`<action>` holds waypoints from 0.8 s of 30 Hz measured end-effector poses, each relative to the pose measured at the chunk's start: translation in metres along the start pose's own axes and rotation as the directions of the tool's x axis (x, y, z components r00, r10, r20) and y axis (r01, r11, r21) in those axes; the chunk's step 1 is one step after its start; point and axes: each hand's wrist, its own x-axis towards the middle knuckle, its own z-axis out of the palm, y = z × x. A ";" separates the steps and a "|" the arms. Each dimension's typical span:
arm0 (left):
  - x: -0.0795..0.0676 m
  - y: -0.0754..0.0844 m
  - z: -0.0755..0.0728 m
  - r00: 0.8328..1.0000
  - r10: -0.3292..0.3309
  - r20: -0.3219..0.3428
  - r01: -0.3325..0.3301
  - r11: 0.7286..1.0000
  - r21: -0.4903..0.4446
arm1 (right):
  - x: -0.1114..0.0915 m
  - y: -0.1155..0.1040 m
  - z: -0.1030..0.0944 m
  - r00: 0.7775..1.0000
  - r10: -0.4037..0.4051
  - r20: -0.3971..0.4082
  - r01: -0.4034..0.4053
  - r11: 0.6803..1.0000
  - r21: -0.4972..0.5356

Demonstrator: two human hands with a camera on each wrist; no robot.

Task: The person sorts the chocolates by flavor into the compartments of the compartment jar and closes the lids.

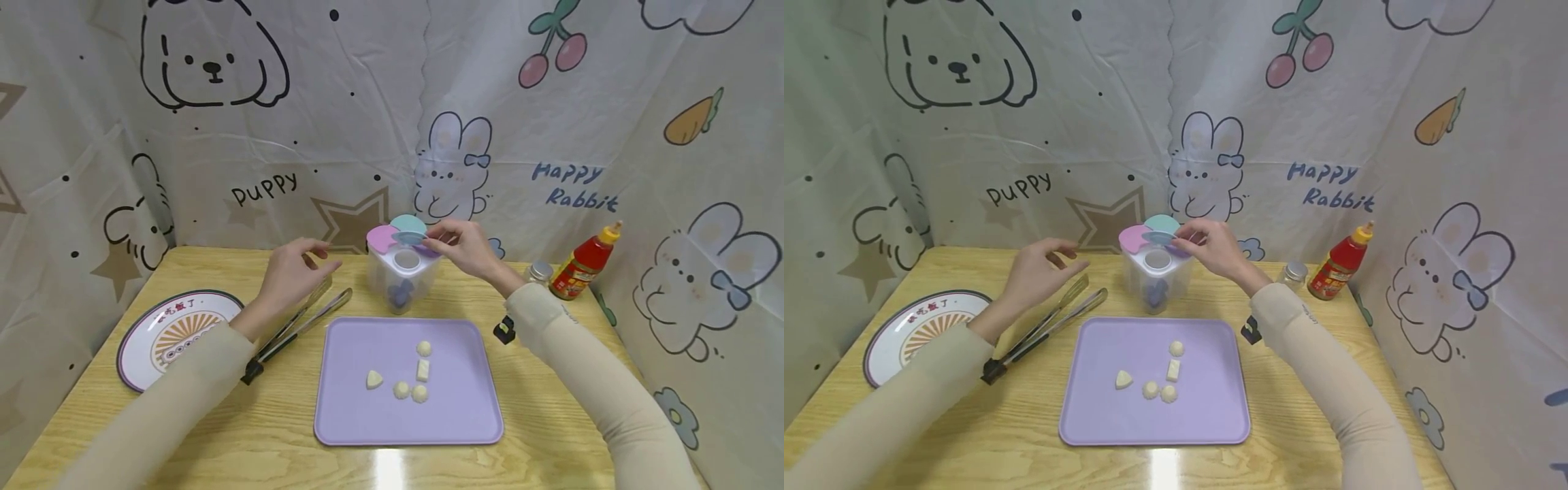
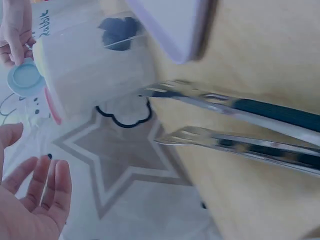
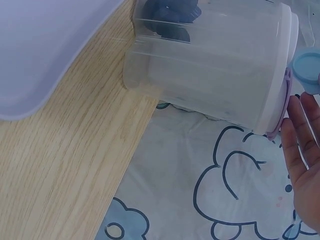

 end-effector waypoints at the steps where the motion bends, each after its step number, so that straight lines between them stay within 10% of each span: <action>1: 0.004 0.003 0.003 1.000 0.021 0.000 -0.021 1.000 -0.010 | 0.000 0.000 0.000 1.000 0.001 -0.001 -0.001 1.000 0.001; 12: 0.039 0.037 0.037 0.982 0.185 0.035 -0.185 0.983 -0.013 | 0.000 0.001 0.000 1.000 -0.020 -0.007 0.020 1.000 0.002; 24: 0.060 0.064 0.056 0.975 0.216 0.058 -0.216 0.976 -0.003 | 0.000 0.002 0.001 0.999 -0.045 -0.008 0.045 0.999 -0.005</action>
